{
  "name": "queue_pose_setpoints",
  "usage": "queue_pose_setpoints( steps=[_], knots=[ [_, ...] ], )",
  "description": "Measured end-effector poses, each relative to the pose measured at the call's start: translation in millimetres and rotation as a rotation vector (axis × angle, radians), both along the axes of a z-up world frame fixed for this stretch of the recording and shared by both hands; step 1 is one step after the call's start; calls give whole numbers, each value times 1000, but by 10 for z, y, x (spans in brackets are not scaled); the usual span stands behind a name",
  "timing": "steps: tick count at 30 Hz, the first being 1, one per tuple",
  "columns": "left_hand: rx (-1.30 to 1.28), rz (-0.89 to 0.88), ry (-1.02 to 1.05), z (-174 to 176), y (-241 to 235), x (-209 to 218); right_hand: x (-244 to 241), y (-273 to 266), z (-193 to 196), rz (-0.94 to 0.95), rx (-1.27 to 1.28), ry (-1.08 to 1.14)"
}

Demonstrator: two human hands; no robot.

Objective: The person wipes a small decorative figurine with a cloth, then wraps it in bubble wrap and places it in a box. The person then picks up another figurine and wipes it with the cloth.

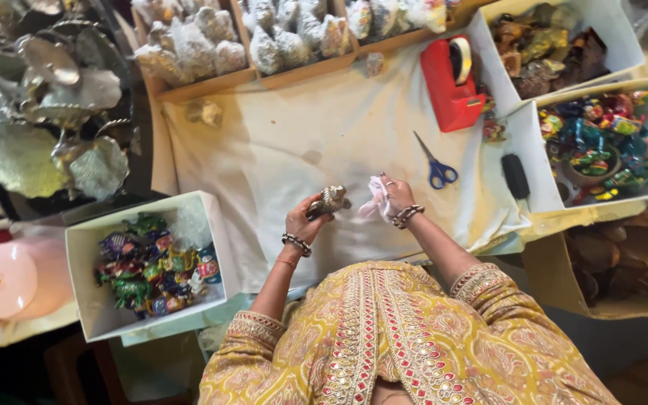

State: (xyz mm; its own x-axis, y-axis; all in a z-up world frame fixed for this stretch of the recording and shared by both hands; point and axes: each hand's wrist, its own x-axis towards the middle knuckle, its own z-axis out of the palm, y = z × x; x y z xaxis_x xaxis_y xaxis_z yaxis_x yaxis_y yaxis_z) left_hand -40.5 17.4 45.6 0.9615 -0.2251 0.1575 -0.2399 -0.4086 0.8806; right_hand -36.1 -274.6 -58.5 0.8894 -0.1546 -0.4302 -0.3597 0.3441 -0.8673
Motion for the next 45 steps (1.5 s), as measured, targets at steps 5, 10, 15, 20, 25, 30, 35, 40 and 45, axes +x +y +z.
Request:
queue_pose_setpoints(
  steps=[5,10,15,20,25,30,35,40,45],
  knots=[
    [36,20,145,241,-61,100,-28,11,22,3,50,-20],
    [484,-122,108,703,-331,265,-39,6,103,-39,63,-27],
    [610,-312,-75,486,-549,735,-42,-45,110,17,107,-48],
    [689,-483,-169,559,-934,1238,-26,-9,342,41,95,-4],
    [873,-748,-274,405,-1169,1435,-50,-36,225,23,96,7],
    [875,-741,-326,479,-1125,1331,-61,-23,211,43,156,-30],
    [743,-683,-422,515,-898,1055,-51,-3,254,16,252,-24],
    [404,-224,-230,251,-407,640,-21,-63,2,17,97,-35],
    [809,-155,-115,-414,110,-3,-3,-52,109,25,120,-21]
  ],
)
